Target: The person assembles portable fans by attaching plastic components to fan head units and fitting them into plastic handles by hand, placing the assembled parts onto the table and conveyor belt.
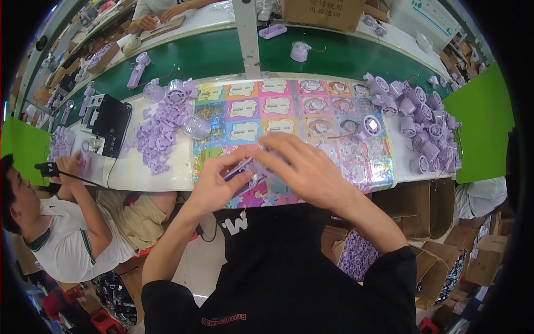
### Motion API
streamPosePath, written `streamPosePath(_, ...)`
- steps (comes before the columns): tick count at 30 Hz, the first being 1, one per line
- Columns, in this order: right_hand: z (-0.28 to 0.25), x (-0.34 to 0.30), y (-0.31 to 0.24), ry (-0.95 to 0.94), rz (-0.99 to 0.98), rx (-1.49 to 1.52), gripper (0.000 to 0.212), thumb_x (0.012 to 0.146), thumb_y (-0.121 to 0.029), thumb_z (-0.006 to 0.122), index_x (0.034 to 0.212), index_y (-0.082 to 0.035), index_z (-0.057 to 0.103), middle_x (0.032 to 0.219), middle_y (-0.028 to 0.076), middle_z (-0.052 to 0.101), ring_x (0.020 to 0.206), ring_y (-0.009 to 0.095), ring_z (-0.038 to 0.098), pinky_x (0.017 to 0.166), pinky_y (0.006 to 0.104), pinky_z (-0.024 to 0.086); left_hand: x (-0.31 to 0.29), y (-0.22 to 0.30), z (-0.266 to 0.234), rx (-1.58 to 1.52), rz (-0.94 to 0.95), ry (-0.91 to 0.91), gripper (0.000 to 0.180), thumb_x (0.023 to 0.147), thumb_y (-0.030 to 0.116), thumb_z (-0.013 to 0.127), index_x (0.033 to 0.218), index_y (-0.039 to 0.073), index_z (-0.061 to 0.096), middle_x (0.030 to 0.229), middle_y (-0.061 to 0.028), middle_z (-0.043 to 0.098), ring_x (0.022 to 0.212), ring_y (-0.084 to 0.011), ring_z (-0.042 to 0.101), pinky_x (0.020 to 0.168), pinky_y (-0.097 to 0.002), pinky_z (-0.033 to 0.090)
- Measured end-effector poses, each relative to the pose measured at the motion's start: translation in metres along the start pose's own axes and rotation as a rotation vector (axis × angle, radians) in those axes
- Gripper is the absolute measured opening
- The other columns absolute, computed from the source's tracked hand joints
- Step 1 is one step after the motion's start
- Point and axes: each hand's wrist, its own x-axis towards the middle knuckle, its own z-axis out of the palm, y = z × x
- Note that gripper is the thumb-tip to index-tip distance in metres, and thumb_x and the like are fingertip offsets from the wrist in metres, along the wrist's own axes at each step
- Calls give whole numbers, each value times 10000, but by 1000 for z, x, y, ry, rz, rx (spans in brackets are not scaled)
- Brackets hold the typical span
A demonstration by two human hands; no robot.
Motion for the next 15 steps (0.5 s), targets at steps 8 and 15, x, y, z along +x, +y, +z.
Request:
streamPosePath(8, 47, -45, 58, 117, 624, 190, 695, 821, -124, 761, 1423, 0, 437, 1315, 237, 525, 1207, 410, 546, 1015, 463, 471, 73, 21, -44, -94, 85, 326, 338, 927, 40, 669, 1256, -34, 653, 1079, -55, 719, 964, -113, 657, 873, -274, 516)
streamPosePath(15, 84, -81, 69, 293, 725, 96, 314, 818, -5, 683, 1126, -5, 622, 1091, 182, 609, 1041, 388, 594, 898, 431, 500, 235, 3, -188, 128, -182, 532, 306, 885, 111, 707, 1120, -85, 688, 847, -104, 723, 631, -146, 642, 578, -296, 488)
